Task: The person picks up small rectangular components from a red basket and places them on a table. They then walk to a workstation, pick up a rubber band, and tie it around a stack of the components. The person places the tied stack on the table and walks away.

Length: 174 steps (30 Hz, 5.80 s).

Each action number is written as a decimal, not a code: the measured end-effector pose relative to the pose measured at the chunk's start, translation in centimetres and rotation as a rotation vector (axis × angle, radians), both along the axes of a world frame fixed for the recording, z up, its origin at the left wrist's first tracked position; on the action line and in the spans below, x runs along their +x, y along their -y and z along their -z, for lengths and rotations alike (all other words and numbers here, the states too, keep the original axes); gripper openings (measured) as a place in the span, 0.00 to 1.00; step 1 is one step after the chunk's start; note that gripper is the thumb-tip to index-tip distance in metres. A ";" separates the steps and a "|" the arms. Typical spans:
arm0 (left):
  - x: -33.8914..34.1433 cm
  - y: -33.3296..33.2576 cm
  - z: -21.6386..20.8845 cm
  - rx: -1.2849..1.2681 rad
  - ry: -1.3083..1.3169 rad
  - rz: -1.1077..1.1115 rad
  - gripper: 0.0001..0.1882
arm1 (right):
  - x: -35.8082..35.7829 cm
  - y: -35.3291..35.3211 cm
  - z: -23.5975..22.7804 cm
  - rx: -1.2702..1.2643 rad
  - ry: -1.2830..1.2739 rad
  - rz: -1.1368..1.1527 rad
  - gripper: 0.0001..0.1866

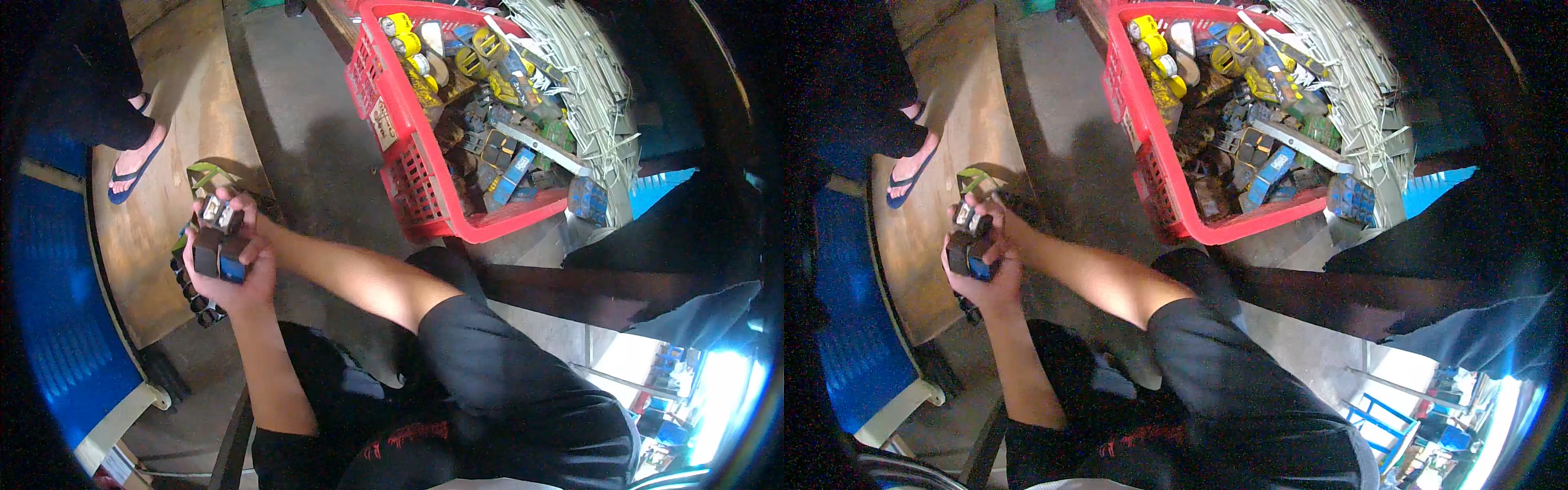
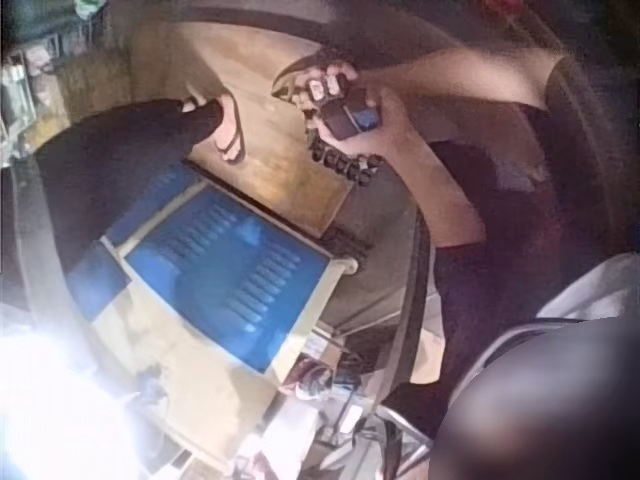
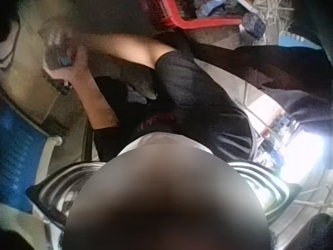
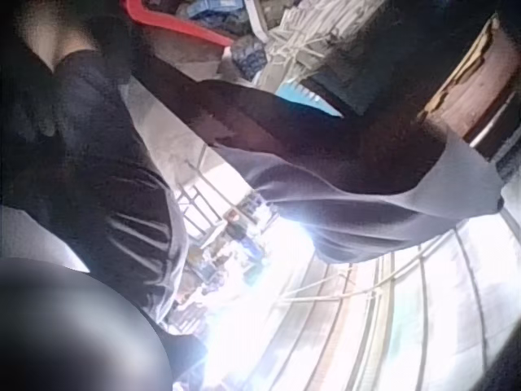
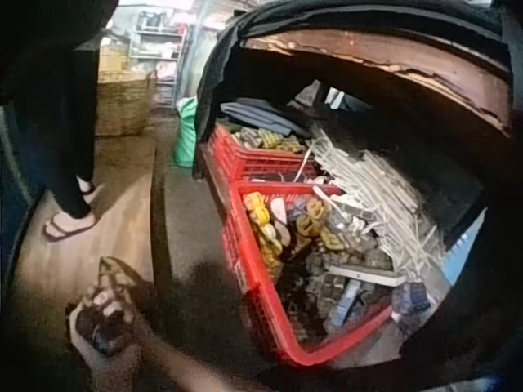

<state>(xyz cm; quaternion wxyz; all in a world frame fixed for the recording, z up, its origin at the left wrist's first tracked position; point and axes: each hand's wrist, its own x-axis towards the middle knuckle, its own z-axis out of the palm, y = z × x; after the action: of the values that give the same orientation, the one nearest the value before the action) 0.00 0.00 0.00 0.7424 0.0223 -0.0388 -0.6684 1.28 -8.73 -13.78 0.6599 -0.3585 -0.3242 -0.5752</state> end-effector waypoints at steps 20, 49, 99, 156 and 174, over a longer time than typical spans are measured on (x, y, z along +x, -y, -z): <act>0.4 0.0 -0.7 -0.089 0.073 0.067 0.17 | -3.4 0.6 -3.4 0.198 -0.388 0.122 0.30; 8.2 -2.9 1.2 0.047 -0.236 -0.461 0.17 | -26.8 -5.7 -29.0 -0.531 -1.796 1.921 0.18; 12.0 -7.9 0.9 0.332 -0.441 -0.720 0.18 | -9.7 -2.6 -16.6 -0.732 -1.413 1.322 0.19; 9.6 -6.6 1.1 0.477 0.174 -0.719 0.16 | -15.4 0.4 -21.1 0.053 -1.786 1.093 0.46; 0.0 -10.3 -6.6 0.265 0.415 -0.557 0.24 | -11.0 2.0 -18.0 -0.883 -1.783 1.498 0.21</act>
<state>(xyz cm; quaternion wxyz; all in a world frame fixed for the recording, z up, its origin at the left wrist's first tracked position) 0.00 10.31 6.64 0.8630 0.2627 -0.0941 -0.4213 -9.76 -10.72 4.22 -0.0174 -0.9113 0.3550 -0.2077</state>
